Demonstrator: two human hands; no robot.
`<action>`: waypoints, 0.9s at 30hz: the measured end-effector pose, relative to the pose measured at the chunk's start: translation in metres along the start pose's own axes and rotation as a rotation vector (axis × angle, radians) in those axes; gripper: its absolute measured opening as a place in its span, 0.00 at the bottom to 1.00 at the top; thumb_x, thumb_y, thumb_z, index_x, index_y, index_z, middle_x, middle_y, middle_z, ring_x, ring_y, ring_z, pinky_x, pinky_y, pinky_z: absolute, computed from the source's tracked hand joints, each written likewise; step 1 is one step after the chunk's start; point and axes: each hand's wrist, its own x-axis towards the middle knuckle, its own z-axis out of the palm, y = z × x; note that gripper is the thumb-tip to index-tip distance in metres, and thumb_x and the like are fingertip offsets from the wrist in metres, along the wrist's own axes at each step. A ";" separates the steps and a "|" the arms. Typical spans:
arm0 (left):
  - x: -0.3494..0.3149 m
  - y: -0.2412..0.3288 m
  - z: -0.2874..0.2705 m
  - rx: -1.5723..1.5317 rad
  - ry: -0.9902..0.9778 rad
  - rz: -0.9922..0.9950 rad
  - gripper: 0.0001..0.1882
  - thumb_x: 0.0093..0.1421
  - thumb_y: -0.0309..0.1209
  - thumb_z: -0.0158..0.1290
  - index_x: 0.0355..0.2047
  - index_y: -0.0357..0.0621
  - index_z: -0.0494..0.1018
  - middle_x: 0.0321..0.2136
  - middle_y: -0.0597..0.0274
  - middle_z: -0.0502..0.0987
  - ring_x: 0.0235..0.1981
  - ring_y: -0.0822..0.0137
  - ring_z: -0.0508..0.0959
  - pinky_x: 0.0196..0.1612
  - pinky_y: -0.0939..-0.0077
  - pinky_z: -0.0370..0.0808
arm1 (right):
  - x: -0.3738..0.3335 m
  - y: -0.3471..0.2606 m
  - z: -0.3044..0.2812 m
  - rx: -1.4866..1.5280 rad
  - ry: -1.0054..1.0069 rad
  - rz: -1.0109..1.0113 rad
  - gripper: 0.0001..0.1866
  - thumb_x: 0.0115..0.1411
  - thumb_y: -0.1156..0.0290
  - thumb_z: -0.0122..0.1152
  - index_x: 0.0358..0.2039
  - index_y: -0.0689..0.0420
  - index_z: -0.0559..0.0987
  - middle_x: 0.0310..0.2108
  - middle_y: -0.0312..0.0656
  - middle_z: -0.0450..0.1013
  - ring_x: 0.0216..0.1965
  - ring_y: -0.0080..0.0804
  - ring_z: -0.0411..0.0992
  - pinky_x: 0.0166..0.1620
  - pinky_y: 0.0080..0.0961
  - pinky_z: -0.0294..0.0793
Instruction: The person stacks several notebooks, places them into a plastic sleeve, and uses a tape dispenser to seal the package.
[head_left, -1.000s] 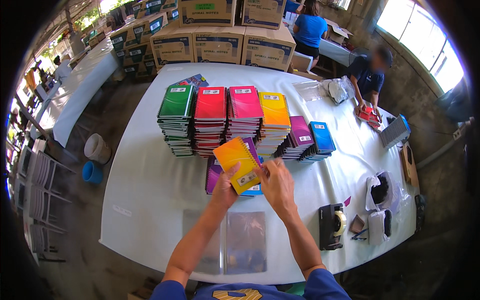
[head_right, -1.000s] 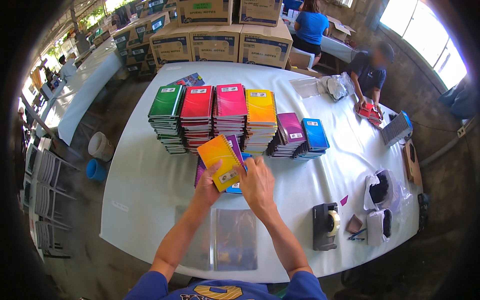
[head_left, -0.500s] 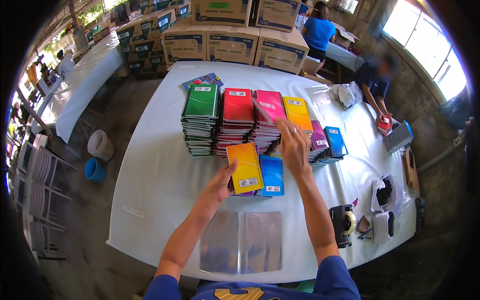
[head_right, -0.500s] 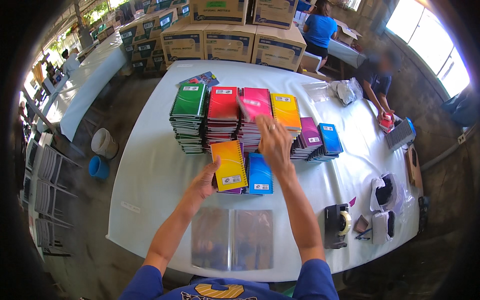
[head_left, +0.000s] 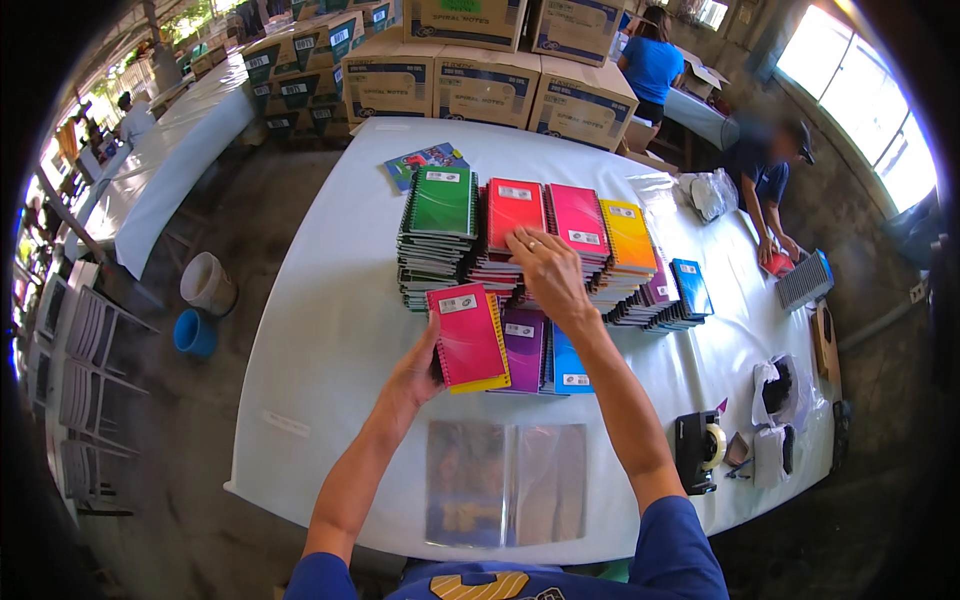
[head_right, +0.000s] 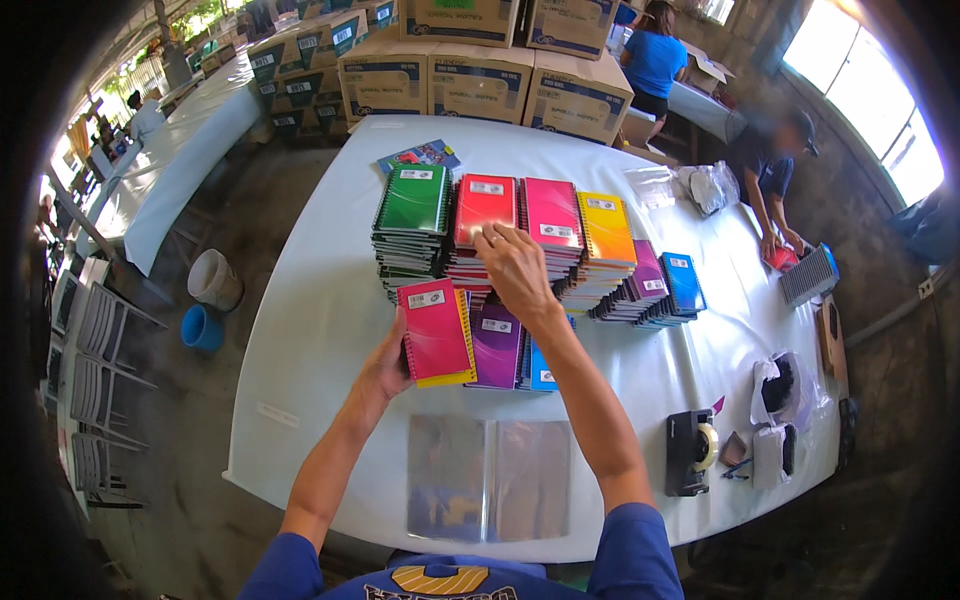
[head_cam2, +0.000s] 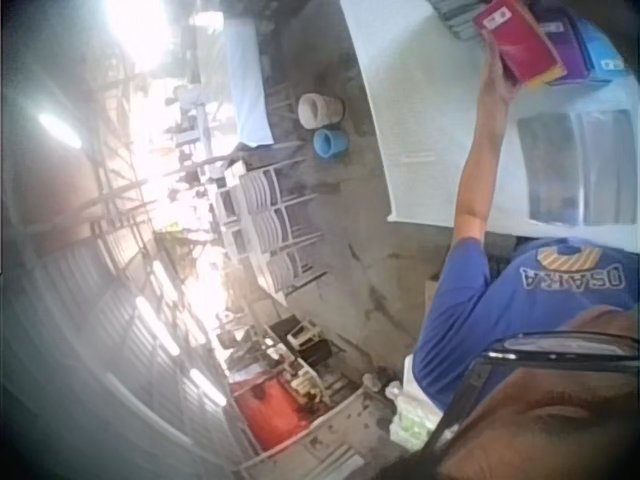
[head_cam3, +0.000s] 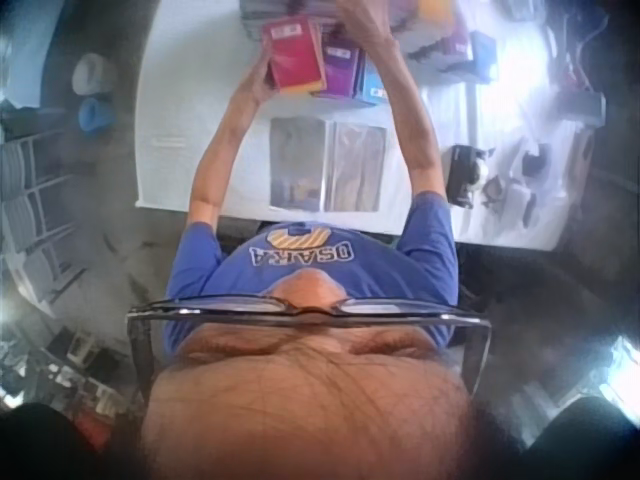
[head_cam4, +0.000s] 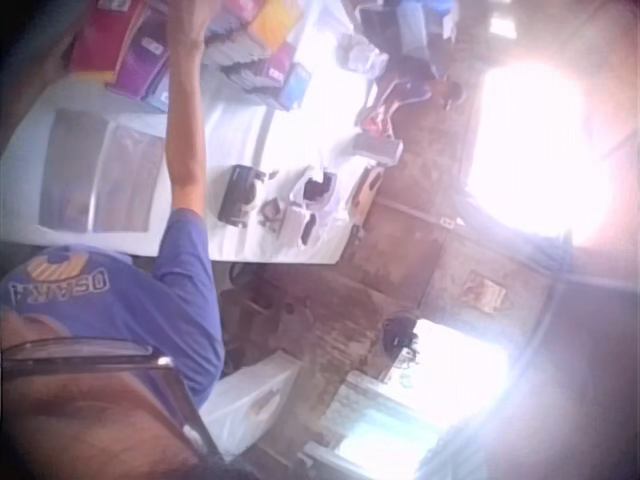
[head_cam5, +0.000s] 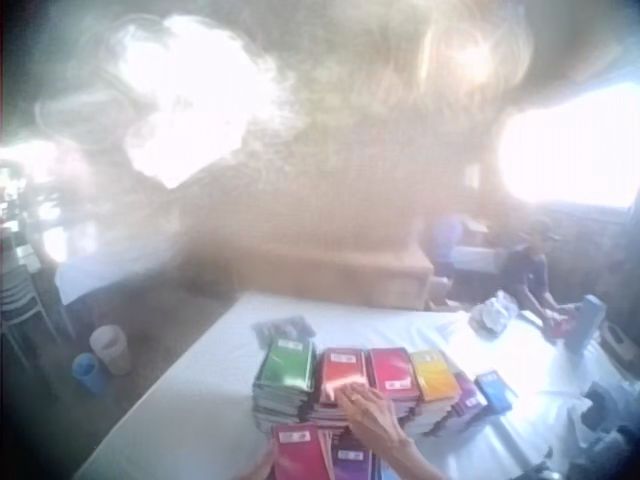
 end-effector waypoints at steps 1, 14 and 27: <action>-0.002 0.004 -0.002 -0.020 -0.032 -0.015 0.40 0.56 0.57 0.56 0.60 0.45 0.61 0.54 0.59 0.71 0.54 0.64 0.73 0.56 0.62 0.72 | 0.001 0.007 -0.005 -0.001 0.004 -0.007 0.17 0.53 0.74 0.62 0.45 0.60 0.78 0.45 0.46 0.78 0.52 0.41 0.73 0.54 0.34 0.72; 0.002 0.001 -0.014 0.010 -0.131 -0.103 0.42 0.59 0.63 0.46 0.63 0.46 0.58 0.59 0.58 0.66 0.58 0.64 0.69 0.60 0.63 0.68 | 0.005 0.003 -0.035 0.091 0.005 0.000 0.17 0.51 0.84 0.56 0.43 0.59 0.79 0.43 0.44 0.77 0.50 0.39 0.75 0.55 0.34 0.72; -0.044 0.028 -0.041 0.111 -0.037 -0.066 0.38 0.58 0.51 0.58 0.61 0.44 0.58 0.55 0.54 0.70 0.52 0.63 0.75 0.51 0.64 0.77 | 0.053 -0.061 0.011 0.806 -0.191 -0.048 0.15 0.49 0.86 0.59 0.38 0.61 0.81 0.48 0.45 0.76 0.54 0.43 0.71 0.59 0.36 0.68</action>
